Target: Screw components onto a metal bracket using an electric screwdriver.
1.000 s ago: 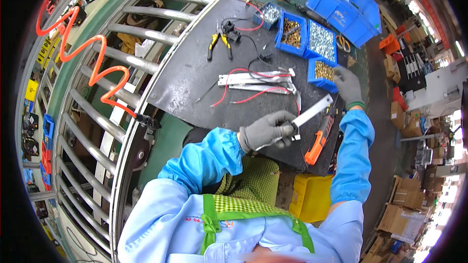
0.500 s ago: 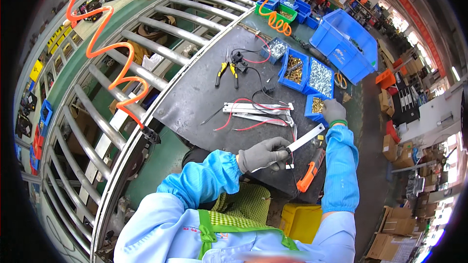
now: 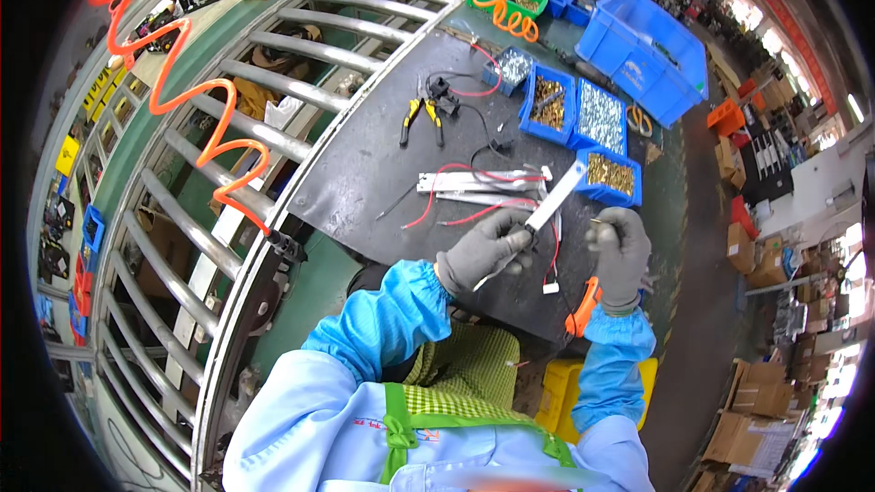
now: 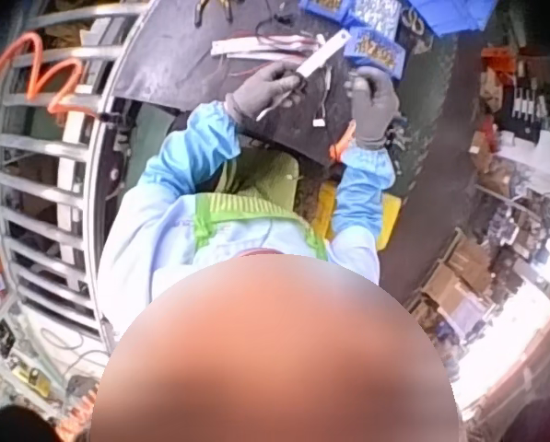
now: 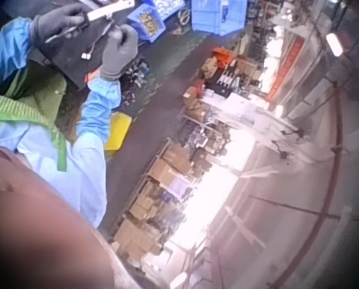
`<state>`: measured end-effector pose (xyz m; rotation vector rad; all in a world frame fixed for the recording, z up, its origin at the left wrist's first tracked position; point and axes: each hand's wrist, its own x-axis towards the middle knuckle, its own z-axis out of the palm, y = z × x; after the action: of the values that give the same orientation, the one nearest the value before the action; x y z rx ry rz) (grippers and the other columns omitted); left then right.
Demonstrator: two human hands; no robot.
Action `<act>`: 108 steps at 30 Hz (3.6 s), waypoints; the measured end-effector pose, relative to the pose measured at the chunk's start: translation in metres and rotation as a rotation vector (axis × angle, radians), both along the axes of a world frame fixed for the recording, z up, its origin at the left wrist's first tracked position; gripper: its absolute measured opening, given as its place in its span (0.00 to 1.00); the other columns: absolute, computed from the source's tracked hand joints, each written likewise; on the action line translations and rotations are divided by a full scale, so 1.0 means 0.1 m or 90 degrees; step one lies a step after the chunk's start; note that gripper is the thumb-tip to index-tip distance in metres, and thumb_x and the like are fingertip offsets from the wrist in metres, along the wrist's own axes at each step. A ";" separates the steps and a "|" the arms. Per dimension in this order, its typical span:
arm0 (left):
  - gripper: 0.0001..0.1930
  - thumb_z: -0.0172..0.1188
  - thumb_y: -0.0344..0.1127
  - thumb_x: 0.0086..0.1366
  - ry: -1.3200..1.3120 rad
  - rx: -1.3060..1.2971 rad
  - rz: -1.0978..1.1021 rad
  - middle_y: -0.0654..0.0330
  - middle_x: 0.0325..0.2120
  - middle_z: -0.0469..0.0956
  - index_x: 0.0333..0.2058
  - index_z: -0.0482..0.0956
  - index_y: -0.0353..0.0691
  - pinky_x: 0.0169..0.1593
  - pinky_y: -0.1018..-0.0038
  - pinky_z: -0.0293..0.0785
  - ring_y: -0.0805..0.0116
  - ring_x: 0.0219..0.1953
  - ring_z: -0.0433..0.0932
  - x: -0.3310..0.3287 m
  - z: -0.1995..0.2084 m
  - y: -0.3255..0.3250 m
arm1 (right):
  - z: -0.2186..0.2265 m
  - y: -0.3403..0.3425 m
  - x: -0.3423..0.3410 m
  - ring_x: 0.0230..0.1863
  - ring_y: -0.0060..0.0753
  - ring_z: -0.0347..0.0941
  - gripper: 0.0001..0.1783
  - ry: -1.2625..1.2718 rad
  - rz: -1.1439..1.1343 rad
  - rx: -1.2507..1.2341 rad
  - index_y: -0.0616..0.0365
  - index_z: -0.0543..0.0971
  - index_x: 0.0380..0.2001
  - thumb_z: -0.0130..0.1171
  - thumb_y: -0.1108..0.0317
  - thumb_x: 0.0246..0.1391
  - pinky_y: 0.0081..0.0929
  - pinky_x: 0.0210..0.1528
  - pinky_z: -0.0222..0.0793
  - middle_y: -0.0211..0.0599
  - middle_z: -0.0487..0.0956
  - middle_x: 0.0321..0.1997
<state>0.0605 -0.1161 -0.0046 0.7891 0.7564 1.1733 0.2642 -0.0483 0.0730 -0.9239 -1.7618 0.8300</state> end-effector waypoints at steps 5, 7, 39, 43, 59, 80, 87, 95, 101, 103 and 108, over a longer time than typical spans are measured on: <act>0.22 0.55 0.38 0.70 -0.071 0.043 0.036 0.62 0.40 0.74 0.59 0.63 0.38 0.36 0.80 0.74 0.76 0.35 0.75 0.01 0.01 0.01 | -0.13 -0.44 -0.33 0.30 0.21 0.79 0.07 0.030 0.043 -0.105 0.63 0.77 0.40 0.55 0.76 0.58 0.19 0.31 0.75 0.34 0.80 0.32; 0.18 0.52 0.33 0.71 -0.041 0.089 0.033 0.64 0.38 0.74 0.57 0.64 0.40 0.35 0.80 0.76 0.77 0.34 0.76 -0.02 0.04 0.06 | -0.20 -0.45 -0.36 0.32 0.28 0.79 0.06 0.023 0.031 -0.149 0.62 0.77 0.38 0.59 0.73 0.58 0.24 0.33 0.75 0.36 0.79 0.33; 0.24 0.59 0.44 0.67 -0.108 0.132 -0.194 0.63 0.35 0.75 0.56 0.66 0.38 0.30 0.82 0.74 0.77 0.29 0.78 -0.13 0.24 -0.14 | -0.32 -0.01 1.00 0.62 0.49 0.64 0.22 -0.836 0.078 0.153 0.50 0.74 0.52 0.58 0.65 0.51 0.42 0.59 0.63 0.41 0.69 0.58; 0.26 0.60 0.48 0.66 -0.180 0.150 -0.268 0.63 0.35 0.76 0.54 0.66 0.37 0.29 0.83 0.72 0.79 0.28 0.77 -0.07 0.15 -0.12 | -0.73 0.00 1.06 0.66 0.43 0.58 0.19 -0.909 0.119 0.334 0.46 0.75 0.47 0.53 0.69 0.50 0.45 0.65 0.53 0.33 0.69 0.59; 0.19 0.56 0.41 0.69 0.043 0.021 -0.155 0.65 0.37 0.73 0.54 0.68 0.40 0.32 0.81 0.73 0.78 0.31 0.75 -0.07 0.13 -0.06 | 0.31 -0.49 0.80 0.52 0.44 0.71 0.28 0.210 -0.173 0.298 0.55 0.68 0.51 0.62 0.53 0.52 0.48 0.60 0.65 0.40 0.75 0.45; 0.17 0.54 0.35 0.69 0.079 0.007 0.051 0.64 0.32 0.75 0.54 0.68 0.36 0.31 0.80 0.76 0.78 0.30 0.78 0.09 -0.01 0.00 | 0.35 -0.70 -0.31 0.26 0.40 0.77 0.45 0.438 0.163 0.380 0.62 0.61 0.57 0.62 0.38 0.51 0.47 0.35 0.78 0.40 0.78 0.28; 0.16 0.52 0.36 0.71 0.102 0.004 0.041 0.62 0.36 0.77 0.54 0.68 0.37 0.32 0.81 0.75 0.79 0.30 0.76 0.10 -0.01 -0.01 | 0.31 -0.69 -0.29 0.27 0.39 0.77 0.44 0.409 0.126 0.355 0.60 0.61 0.58 0.61 0.37 0.51 0.46 0.35 0.78 0.39 0.77 0.27; 0.17 0.54 0.35 0.69 0.104 0.028 0.066 0.63 0.34 0.75 0.54 0.68 0.36 0.31 0.80 0.76 0.78 0.29 0.76 0.10 -0.05 0.03 | 0.30 -0.60 -0.28 0.28 0.42 0.77 0.42 0.444 0.179 0.358 0.65 0.65 0.51 0.62 0.37 0.51 0.47 0.36 0.78 0.41 0.77 0.27; 0.16 0.57 0.34 0.67 0.139 0.058 0.113 0.64 0.27 0.75 0.51 0.71 0.37 0.29 0.78 0.73 0.78 0.27 0.75 0.19 -0.10 0.00 | 0.42 -0.69 -0.34 0.26 0.41 0.77 0.35 0.355 0.150 0.321 0.66 0.71 0.37 0.66 0.40 0.48 0.45 0.36 0.79 0.40 0.76 0.25; 0.15 0.58 0.34 0.66 0.270 0.143 0.202 0.64 0.28 0.76 0.50 0.72 0.37 0.30 0.77 0.73 0.77 0.27 0.76 0.19 -0.22 -0.02 | 0.46 -0.79 -0.42 0.26 0.39 0.77 0.30 0.341 0.149 0.262 0.63 0.74 0.31 0.68 0.43 0.48 0.40 0.38 0.79 0.38 0.76 0.24; 0.16 0.61 0.35 0.63 0.318 0.085 0.180 0.56 0.31 0.79 0.49 0.73 0.39 0.33 0.72 0.75 0.71 0.30 0.78 0.21 -0.18 -0.06 | 0.46 -0.74 -0.42 0.28 0.38 0.77 0.29 0.365 0.150 0.233 0.62 0.74 0.30 0.68 0.43 0.47 0.38 0.39 0.78 0.37 0.76 0.24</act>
<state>0.0817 -0.1226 -0.0228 1.1357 1.2420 1.3036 0.2225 -0.1219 0.1189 -0.2037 -1.4522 0.7855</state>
